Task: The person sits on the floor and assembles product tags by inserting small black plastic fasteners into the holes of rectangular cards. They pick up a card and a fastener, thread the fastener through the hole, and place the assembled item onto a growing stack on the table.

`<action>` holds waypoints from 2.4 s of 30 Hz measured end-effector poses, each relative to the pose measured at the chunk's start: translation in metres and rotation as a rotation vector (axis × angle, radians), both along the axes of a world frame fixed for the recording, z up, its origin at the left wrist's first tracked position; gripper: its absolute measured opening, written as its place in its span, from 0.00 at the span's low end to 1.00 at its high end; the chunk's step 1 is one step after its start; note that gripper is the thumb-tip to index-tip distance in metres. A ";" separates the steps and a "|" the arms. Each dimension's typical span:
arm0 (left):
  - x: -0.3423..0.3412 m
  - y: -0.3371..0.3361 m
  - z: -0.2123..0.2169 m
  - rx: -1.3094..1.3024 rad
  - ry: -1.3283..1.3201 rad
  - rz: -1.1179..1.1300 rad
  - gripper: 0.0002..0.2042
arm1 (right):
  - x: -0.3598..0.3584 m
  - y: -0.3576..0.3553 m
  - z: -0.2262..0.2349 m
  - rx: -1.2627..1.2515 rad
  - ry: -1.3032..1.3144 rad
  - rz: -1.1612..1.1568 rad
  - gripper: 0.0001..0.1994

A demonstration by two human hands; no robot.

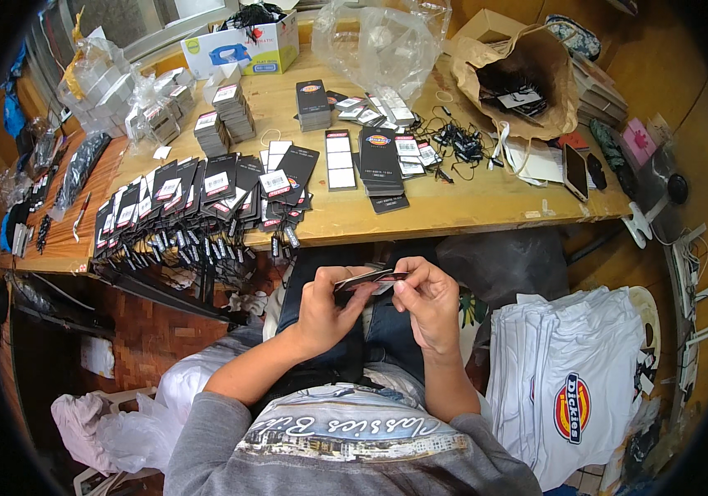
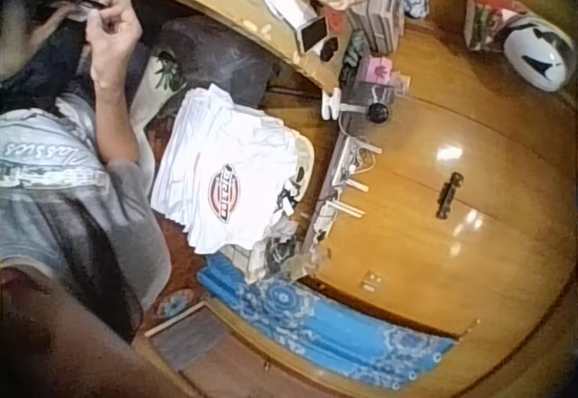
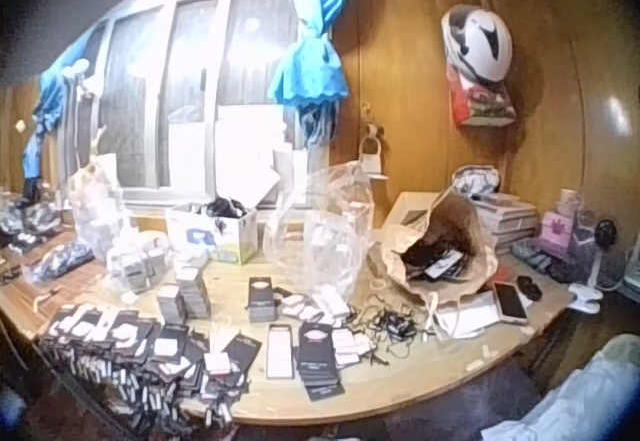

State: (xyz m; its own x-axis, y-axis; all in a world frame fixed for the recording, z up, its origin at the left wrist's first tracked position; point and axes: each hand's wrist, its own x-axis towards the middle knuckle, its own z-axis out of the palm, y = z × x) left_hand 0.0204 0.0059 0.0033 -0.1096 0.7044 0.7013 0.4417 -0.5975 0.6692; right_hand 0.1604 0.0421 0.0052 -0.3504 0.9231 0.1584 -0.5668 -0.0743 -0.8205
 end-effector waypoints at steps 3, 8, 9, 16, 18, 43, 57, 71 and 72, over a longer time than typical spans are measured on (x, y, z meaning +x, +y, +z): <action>-0.001 0.001 0.000 0.072 0.093 -0.004 0.15 | -0.004 -0.002 -0.002 0.016 0.007 -0.053 0.04; -0.004 0.001 0.002 0.076 0.194 -0.036 0.17 | -0.005 -0.002 -0.004 0.010 -0.047 -0.057 0.04; -0.007 -0.001 0.002 -0.007 0.181 -0.076 0.17 | -0.005 -0.002 -0.004 0.000 -0.055 -0.049 0.04; -0.009 -0.007 0.013 -0.467 -0.035 -0.380 0.18 | 0.000 0.007 -0.010 0.285 -0.260 -0.297 0.04; -0.010 -0.008 0.022 -0.521 -0.120 -0.289 0.17 | 0.003 0.002 -0.003 0.415 -0.355 -0.386 0.05; -0.008 -0.004 0.027 0.062 0.585 -0.028 0.18 | 0.009 -0.001 0.007 0.298 -0.202 -0.093 0.03; -0.005 -0.004 0.021 0.052 0.413 -0.068 0.19 | -0.003 0.000 0.004 0.608 -0.446 -0.417 0.04; -0.005 -0.009 0.030 -0.300 -0.194 -0.127 0.12 | -0.003 -0.001 0.013 0.761 -0.517 -0.481 0.06; 0.000 -0.012 0.029 -0.340 -0.295 -0.141 0.12 | -0.004 -0.003 0.014 0.783 -0.548 -0.508 0.06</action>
